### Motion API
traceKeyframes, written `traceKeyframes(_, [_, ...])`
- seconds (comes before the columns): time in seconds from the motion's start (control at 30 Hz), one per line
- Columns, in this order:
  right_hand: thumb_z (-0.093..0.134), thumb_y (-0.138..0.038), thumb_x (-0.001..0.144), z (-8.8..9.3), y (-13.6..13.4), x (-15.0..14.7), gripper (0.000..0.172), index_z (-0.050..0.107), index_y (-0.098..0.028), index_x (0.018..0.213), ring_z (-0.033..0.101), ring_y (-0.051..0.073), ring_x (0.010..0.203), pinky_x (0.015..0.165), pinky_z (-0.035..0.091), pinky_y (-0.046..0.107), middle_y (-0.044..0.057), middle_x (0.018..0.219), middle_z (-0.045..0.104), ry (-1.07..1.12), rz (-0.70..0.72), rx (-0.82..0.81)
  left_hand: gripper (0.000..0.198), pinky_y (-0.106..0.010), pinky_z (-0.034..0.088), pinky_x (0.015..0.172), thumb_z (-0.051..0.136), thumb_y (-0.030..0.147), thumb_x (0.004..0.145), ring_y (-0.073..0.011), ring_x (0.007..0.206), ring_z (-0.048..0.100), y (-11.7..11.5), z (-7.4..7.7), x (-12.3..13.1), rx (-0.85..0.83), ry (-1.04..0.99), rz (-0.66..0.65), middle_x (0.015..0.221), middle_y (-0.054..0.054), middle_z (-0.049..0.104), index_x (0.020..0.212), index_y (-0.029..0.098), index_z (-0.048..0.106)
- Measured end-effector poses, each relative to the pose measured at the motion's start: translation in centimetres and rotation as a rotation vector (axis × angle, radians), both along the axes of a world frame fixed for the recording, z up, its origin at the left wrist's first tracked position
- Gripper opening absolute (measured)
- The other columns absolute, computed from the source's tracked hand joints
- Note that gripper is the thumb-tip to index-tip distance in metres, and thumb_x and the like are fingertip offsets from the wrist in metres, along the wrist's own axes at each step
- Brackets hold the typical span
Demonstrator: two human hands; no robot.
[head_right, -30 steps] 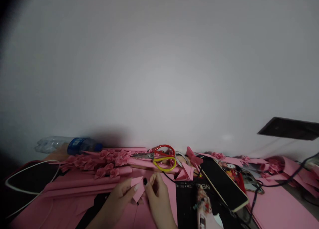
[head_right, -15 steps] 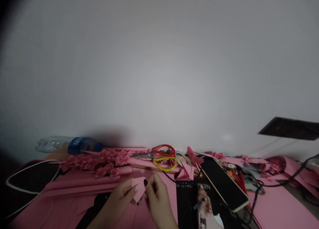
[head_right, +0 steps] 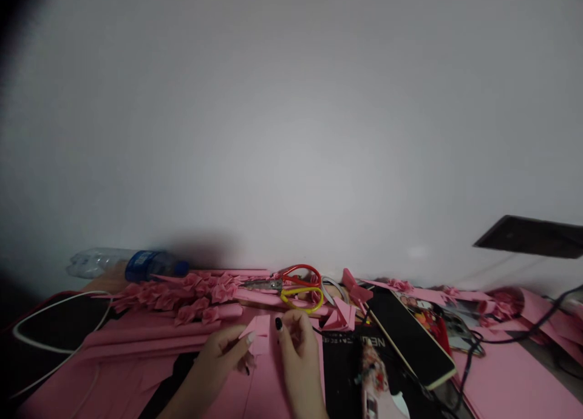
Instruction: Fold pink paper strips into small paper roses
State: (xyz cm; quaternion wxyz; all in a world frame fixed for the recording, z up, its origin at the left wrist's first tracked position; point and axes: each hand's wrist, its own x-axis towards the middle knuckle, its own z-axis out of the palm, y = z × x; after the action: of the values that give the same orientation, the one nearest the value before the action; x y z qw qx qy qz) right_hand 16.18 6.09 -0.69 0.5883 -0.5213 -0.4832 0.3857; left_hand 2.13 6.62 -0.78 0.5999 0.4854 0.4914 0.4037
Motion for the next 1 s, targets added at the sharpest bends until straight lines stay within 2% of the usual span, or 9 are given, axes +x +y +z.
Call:
traceKeyframes(0.17, [0.06,-0.022,0.074,0.9,-0.1,-0.3,0.008,0.057,-0.018,0.068,0.054,0.019,0.077,0.069,0.042,0.026,0.004,0.08,0.057,-0.085,0.126,0.032,0.032,-0.029,0.051,0.061,0.059,0.046,0.069,-0.0175,0.062,0.062,0.1,0.1,-0.2,-0.074,-0.052,0.033,0.058,-0.001,0.061,0.067,0.014,0.058])
traceKeyframes(0.3, [0.061,-0.014,0.07,1.1,0.0,-0.3,0.012,0.056,-0.017,0.06,0.054,0.021,0.084,0.074,0.041,0.028,0.006,0.083,0.059,-0.132,0.119,0.027,0.033,-0.031,0.052,0.063,0.061,0.047,0.067,-0.0176,0.063,0.064,0.0,0.5,0.0,-0.09,-0.061,0.031,0.06,0.0,0.062,0.067,0.014,0.059])
traceKeyframes(0.6, [0.061,-0.011,0.07,1.2,-0.2,-0.4,0.021,0.05,-0.018,0.054,0.054,0.019,0.079,0.07,0.039,0.027,0.005,0.08,0.058,-0.2,0.083,0.054,0.036,-0.026,0.051,0.059,0.061,0.05,0.066,-0.0176,0.061,0.067,0.0,0.1,0.0,-0.179,-0.076,-0.007,0.06,-0.002,0.066,0.072,0.014,0.06])
traceKeyframes(1.0, [0.06,-0.001,0.067,1.3,-0.4,-0.6,0.021,0.052,-0.017,0.057,0.054,0.019,0.087,0.073,0.04,0.027,0.005,0.088,0.055,-0.265,0.197,0.072,0.034,-0.023,0.051,0.058,0.064,0.047,0.065,-0.0163,0.063,0.067,0.3,-0.1,-0.2,-0.244,-0.088,0.04,0.065,-0.001,0.065,0.068,0.015,0.056])
